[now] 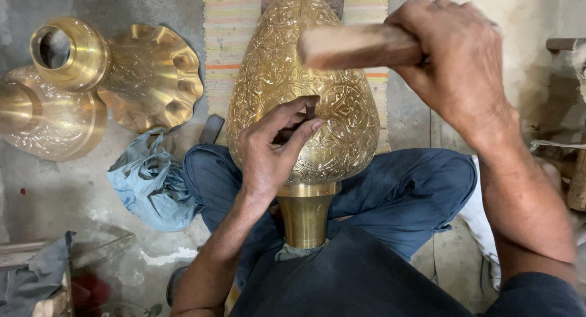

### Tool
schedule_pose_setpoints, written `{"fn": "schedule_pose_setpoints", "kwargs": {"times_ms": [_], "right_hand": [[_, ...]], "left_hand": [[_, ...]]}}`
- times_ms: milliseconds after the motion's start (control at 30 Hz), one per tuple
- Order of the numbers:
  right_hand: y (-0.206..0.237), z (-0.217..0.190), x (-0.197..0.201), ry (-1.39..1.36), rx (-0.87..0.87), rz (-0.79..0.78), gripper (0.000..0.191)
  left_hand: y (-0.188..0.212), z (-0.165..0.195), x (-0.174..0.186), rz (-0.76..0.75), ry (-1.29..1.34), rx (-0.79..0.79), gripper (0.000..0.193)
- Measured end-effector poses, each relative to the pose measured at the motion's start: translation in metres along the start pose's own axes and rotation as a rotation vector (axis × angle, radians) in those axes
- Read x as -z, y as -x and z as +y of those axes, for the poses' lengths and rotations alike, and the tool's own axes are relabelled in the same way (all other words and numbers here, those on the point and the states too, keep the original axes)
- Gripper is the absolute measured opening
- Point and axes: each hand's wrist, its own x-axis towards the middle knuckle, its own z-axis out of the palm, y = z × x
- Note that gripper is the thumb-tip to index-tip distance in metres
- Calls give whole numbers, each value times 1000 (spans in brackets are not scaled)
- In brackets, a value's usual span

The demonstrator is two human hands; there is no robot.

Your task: The person sits on the floor with a large engraved brass vase held between their legs and steadies it with one hand while driving a chisel against its surface with a wooden mallet, repositioning the chisel repeatedly to chase decorative patterns into the metal.

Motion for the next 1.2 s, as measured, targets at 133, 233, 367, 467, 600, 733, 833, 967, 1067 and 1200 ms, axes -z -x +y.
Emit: {"fn": "schedule_pose_setpoints", "kwargs": {"times_ms": [133, 233, 367, 467, 600, 733, 833, 967, 1067, 1200], "right_hand": [[-1, -1, -1, -437, -233, -110, 37], [4, 1, -1, -6, 28, -181, 26], [9, 1, -1, -170, -86, -201, 30], [5, -2, -1, -36, -16, -217, 28], [1, -9, 4, -396, -474, -348, 26], [2, -10, 7, -145, -49, -217, 29], [4, -9, 4, -368, -227, -198, 30], [6, -7, 1, -316, -153, -150, 34], [8, -8, 0, -389, -283, -133, 30], [9, -8, -1, 4, 64, -200, 33]], "left_hand": [[-3, 3, 1, -33, 26, 23, 34], [-6, 1, 0, -41, -37, 66, 36], [-6, -1, -1, -42, -27, 93, 37], [-6, -2, -1, -42, -21, 77, 34], [-5, 0, 0, -38, 2, 80, 36], [-4, 1, 1, -45, -26, 54, 35], [-1, 1, 1, -36, 19, 22, 36], [-2, -3, 1, -1, -31, -28, 38], [-2, -5, 2, -26, -16, -5, 37], [-2, -6, 1, -23, -47, -11, 35]]}}
